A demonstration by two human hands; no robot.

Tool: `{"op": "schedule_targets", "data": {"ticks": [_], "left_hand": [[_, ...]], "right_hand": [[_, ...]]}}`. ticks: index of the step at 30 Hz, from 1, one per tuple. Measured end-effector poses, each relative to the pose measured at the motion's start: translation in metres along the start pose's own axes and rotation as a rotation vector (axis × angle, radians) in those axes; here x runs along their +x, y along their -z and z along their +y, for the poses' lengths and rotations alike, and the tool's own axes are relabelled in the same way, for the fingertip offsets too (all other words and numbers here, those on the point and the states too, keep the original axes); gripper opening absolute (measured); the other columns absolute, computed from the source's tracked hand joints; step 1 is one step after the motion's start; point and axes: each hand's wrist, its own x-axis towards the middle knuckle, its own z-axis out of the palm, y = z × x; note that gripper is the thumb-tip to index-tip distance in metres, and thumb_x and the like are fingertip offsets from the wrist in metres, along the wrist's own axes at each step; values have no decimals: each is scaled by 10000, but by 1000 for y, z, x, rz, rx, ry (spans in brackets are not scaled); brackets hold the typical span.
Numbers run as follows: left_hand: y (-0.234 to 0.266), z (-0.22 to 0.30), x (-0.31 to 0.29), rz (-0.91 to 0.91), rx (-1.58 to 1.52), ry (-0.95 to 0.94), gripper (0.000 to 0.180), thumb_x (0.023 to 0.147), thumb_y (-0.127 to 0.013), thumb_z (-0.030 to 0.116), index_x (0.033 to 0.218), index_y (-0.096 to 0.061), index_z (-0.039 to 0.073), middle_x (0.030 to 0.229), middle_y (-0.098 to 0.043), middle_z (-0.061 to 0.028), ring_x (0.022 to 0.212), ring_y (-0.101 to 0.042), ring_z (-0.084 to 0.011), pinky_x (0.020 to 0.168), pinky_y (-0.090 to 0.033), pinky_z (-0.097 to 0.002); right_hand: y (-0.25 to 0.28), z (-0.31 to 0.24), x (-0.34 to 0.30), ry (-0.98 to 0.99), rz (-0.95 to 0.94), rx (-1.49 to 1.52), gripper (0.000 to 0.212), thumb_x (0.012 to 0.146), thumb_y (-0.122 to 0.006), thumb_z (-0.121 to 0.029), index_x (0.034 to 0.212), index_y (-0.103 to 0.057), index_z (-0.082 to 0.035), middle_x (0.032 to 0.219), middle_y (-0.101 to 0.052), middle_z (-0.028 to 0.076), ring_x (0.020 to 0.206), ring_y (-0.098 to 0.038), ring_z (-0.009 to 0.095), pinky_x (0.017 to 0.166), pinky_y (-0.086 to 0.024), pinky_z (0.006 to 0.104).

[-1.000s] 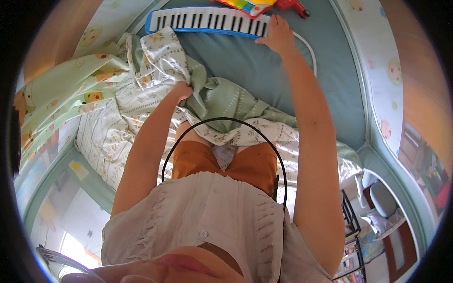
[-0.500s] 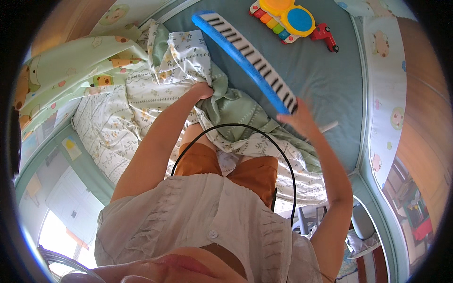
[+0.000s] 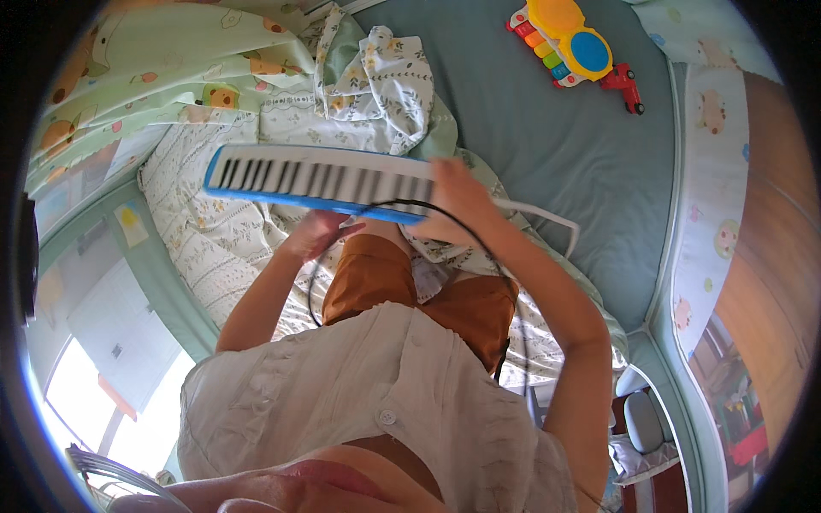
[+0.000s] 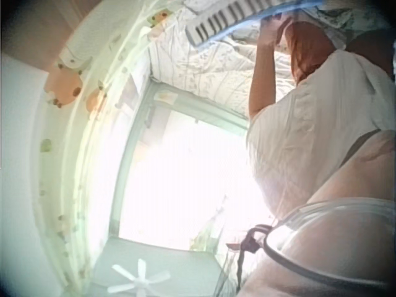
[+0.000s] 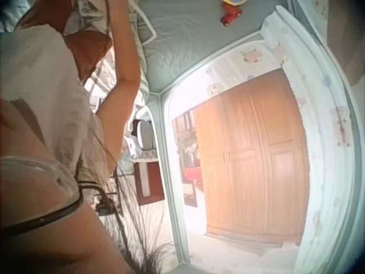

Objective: The person turns on a fan, spreads a sheet over a mattress, and removes toys from the bed surface.

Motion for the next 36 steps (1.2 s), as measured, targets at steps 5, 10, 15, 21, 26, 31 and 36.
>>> {"op": "schedule_targets", "data": {"ticks": [5, 10, 15, 21, 26, 31, 36], "left_hand": [[73, -14, -11, 164, -879, -400, 527, 929, -566, 397, 1339, -475, 80, 1354, -517, -133, 1271, -462, -316, 1081, -332, -506], [164, -2, -58, 368, -943, -689, 588, 858, -647, 483, 1315, -513, 137, 1271, -594, -72, 1132, -586, -260, 948, -501, -476], [286, 5, -92, 321, -1052, -884, 707, 762, -730, 504, 1178, -570, -44, 1141, -650, -150, 1045, -628, -278, 976, -492, -426], [440, -13, -147, 742, -916, -1005, 905, 581, -776, 604, 1162, -524, -42, 1149, -609, -166, 1092, -572, -318, 1026, -439, -452], [415, -72, -159, 870, -1009, -845, 1264, 552, -580, 842, 1469, -224, 49, 1448, -401, -158, 1326, -390, -372, 1085, -347, -536], [324, -74, -97, 860, -637, -210, 872, 850, -467, 693, 1466, -267, 109, 1395, -470, -130, 1272, -461, -315, 1053, -386, -466], [192, -12, 11, 413, 161, -16, 490, 962, -533, 361, 1359, -448, 88, 1244, -588, -83, 947, -621, -182, 792, -495, -308]], "right_hand": [[-72, -46, 70, 369, 260, -183, 533, 855, -537, -119, 1368, -401, -65, 1165, -534, 234, 928, -627, 392, 729, -535, 430], [-40, -4, 26, -38, -35, 91, 479, 831, -570, -92, 1302, -516, -157, 1000, -655, 179, 852, -663, 303, 675, -528, 393], [-1, 98, -36, -249, 446, 36, 188, 871, -613, -204, 994, -686, -82, 673, -634, 137, 614, -626, 267, 600, -475, 356], [9, 26, -1, -150, 283, 179, 252, 944, -566, -270, 949, -673, -42, 661, -616, 113, 558, -556, 194, 553, -437, 318], [2, 86, 70, -121, 484, 545, 405, 875, -670, -377, 1110, -622, -51, 814, -670, 56, 682, -598, 143, 614, -492, 296], [87, 192, 77, -653, 842, 1156, 739, 792, -709, -545, 1291, -489, -46, 1272, -516, 96, 1060, -530, 183, 818, -504, 390], [134, 229, 100, -627, 955, 1466, 818, 747, -735, -584, 1318, -450, -71, 1222, -516, 85, 1116, -485, 229, 958, -428, 480]]}}
